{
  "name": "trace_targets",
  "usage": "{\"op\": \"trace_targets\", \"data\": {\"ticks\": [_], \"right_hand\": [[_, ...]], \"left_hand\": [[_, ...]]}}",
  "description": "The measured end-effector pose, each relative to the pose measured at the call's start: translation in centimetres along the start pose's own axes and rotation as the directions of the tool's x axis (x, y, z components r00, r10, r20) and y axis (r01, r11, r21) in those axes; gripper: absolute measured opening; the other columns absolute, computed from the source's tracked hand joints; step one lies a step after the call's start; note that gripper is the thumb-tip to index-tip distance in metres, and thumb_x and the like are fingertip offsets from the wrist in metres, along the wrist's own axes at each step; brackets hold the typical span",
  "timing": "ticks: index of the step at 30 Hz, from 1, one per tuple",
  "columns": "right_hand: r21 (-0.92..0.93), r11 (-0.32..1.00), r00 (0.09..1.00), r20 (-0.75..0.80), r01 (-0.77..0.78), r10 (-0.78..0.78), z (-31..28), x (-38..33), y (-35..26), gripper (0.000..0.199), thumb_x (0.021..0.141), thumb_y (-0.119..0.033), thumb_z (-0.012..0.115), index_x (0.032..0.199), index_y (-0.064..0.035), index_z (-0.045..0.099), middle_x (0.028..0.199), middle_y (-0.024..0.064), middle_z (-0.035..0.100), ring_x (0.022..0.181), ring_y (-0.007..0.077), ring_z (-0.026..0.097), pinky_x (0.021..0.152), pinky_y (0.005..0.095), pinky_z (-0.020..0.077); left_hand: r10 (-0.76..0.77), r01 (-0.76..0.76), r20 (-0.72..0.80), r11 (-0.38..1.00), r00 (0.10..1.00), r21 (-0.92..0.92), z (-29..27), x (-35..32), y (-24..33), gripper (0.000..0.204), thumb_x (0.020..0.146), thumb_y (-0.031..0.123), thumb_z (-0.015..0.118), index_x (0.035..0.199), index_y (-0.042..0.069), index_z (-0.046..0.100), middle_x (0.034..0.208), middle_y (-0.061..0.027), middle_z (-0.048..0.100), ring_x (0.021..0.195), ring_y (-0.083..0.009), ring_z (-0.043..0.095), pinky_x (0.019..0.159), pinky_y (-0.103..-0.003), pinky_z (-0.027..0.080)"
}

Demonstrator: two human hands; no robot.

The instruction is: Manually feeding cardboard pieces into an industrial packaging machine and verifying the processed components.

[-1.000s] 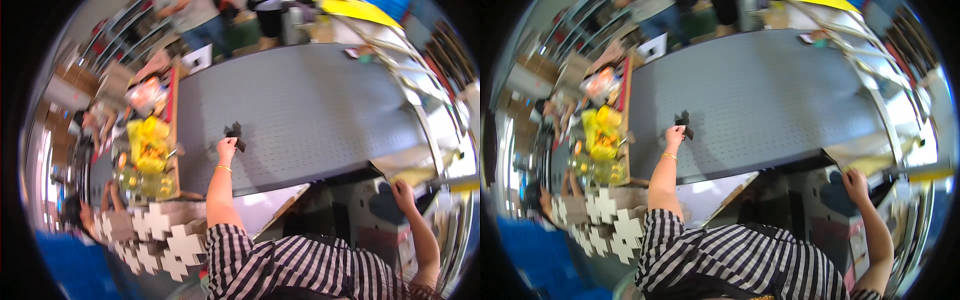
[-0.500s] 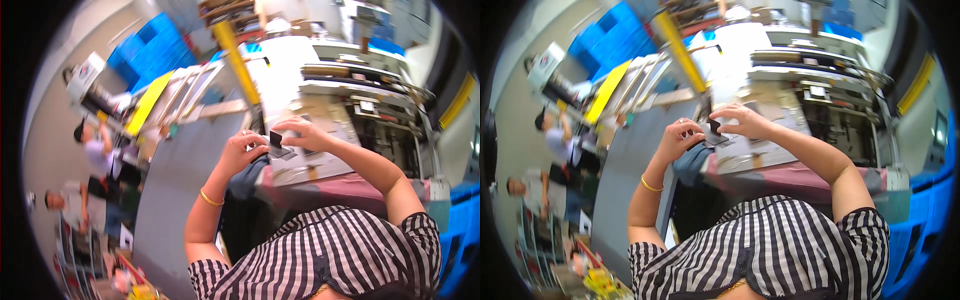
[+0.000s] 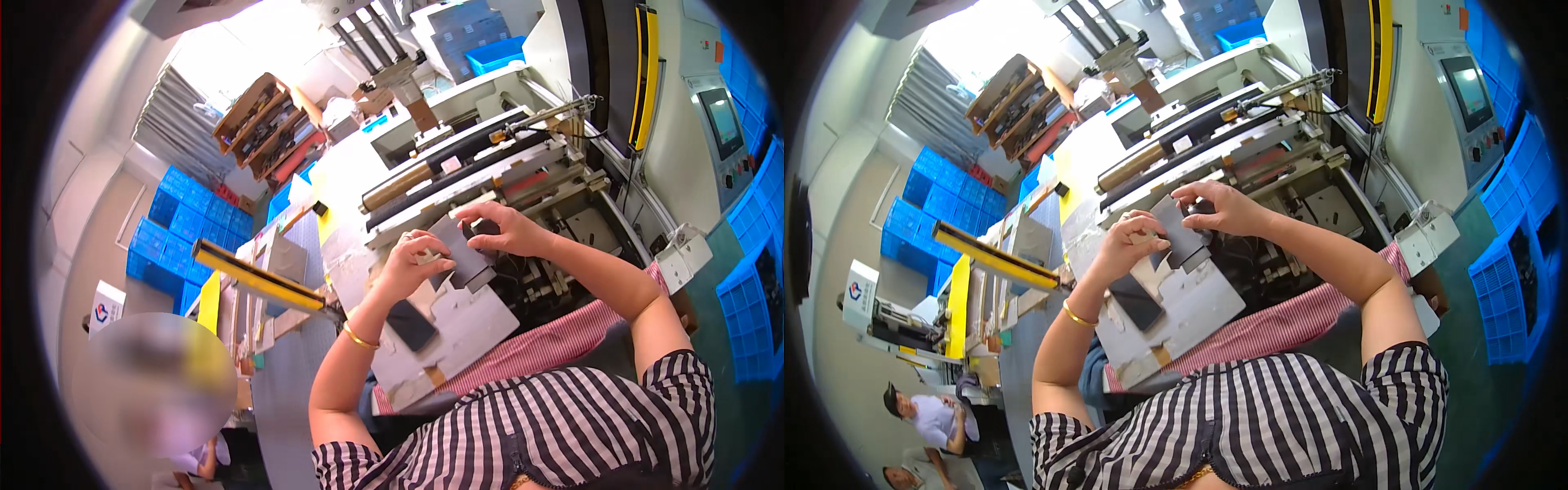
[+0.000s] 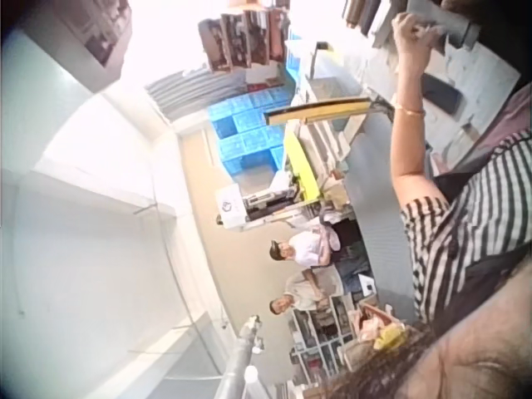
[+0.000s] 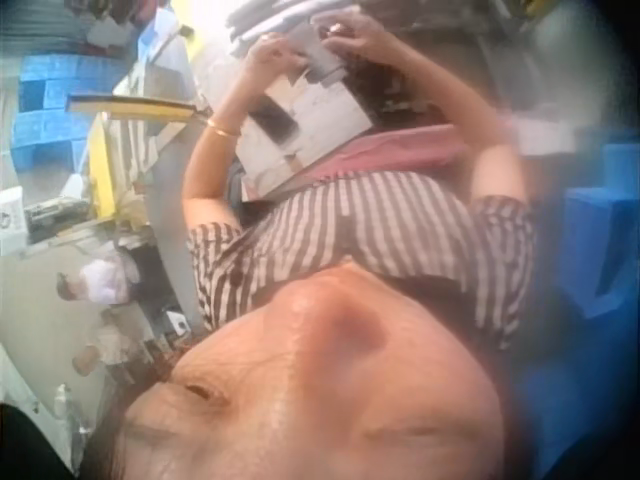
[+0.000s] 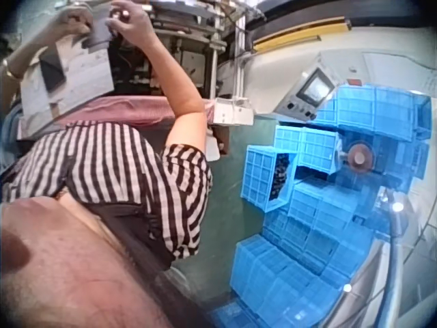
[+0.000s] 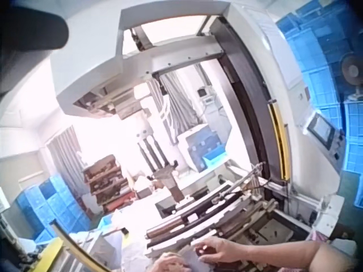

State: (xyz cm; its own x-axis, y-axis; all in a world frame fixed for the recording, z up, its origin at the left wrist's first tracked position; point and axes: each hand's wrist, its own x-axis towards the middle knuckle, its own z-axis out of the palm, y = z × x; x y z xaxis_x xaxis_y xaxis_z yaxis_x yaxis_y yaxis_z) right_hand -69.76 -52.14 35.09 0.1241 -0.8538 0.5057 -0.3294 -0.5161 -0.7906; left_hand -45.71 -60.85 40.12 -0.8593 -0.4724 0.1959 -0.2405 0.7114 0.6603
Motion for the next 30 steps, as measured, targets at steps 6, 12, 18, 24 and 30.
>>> {"op": "trace_targets", "data": {"ticks": [6,12,18,24,30], "right_hand": [[0.157,0.968,0.981,0.015,-0.194,0.194,-5.9,9.4,8.6,0.064,0.085,-0.03,0.076,0.135,0.0004,0.048,0.102,0.0098,0.068,0.096,0.0142,0.062,0.086,0.0302,0.0491],[0.082,0.995,0.997,-0.052,-0.057,0.062,-11.5,19.7,14.1,0.073,0.082,-0.026,0.08,0.139,0.0002,0.043,0.099,0.0094,0.07,0.095,0.0152,0.064,0.089,0.0322,0.0487],[-0.383,0.909,0.984,0.003,0.164,-0.176,-12.7,22.4,11.9,0.071,0.078,-0.021,0.081,0.14,-0.011,0.048,0.105,0.0071,0.071,0.099,0.0167,0.065,0.095,0.0369,0.047],[-0.122,0.983,0.931,-0.324,0.138,-0.171,-10.9,22.0,10.8,0.044,0.092,-0.023,0.066,0.131,-0.0053,0.056,0.111,0.0094,0.069,0.104,0.0192,0.064,0.1,0.0343,0.0442],[0.237,0.97,0.965,-0.26,0.053,0.011,2.4,10.4,1.8,0.028,0.102,-0.021,0.051,0.107,0.0025,0.064,0.096,0.0083,0.067,0.089,0.0156,0.063,0.087,0.0289,0.0475]], "left_hand": [[-0.118,0.048,-0.217,0.952,0.969,-0.303,-1.5,11.0,-7.7,0.045,0.081,0.005,0.076,0.123,0.007,0.06,0.107,-0.0048,0.066,0.095,-0.0127,0.063,0.083,-0.027,0.052],[-0.018,-0.048,-0.381,0.985,0.924,-0.163,-5.9,21.6,-12.1,0.064,0.077,0.009,0.081,0.133,0.009,0.05,0.101,-0.0078,0.067,0.084,-0.0133,0.062,0.075,-0.029,0.053],[0.089,-0.09,-0.393,0.996,0.915,0.017,-7.8,23.8,-11.6,0.077,0.073,0.015,0.085,0.139,0.006,0.045,0.102,-0.0085,0.072,0.099,-0.0199,0.066,0.093,-0.037,0.05],[0.102,-0.075,-0.53,0.995,0.842,0.073,-7.3,22.5,-10.0,0.092,0.075,0.025,0.084,0.15,0.009,0.032,0.133,-0.0238,0.054,0.121,-0.0282,0.056,0.104,-0.041,0.041],[0.2,-0.264,-0.541,0.963,0.817,-0.043,-3.4,2.9,-7.9,0.01,0.083,0.011,0.073,0.079,0.004,0.069,0.076,-0.0122,0.064,0.067,-0.0256,0.059,0.066,-0.035,0.049]]}}
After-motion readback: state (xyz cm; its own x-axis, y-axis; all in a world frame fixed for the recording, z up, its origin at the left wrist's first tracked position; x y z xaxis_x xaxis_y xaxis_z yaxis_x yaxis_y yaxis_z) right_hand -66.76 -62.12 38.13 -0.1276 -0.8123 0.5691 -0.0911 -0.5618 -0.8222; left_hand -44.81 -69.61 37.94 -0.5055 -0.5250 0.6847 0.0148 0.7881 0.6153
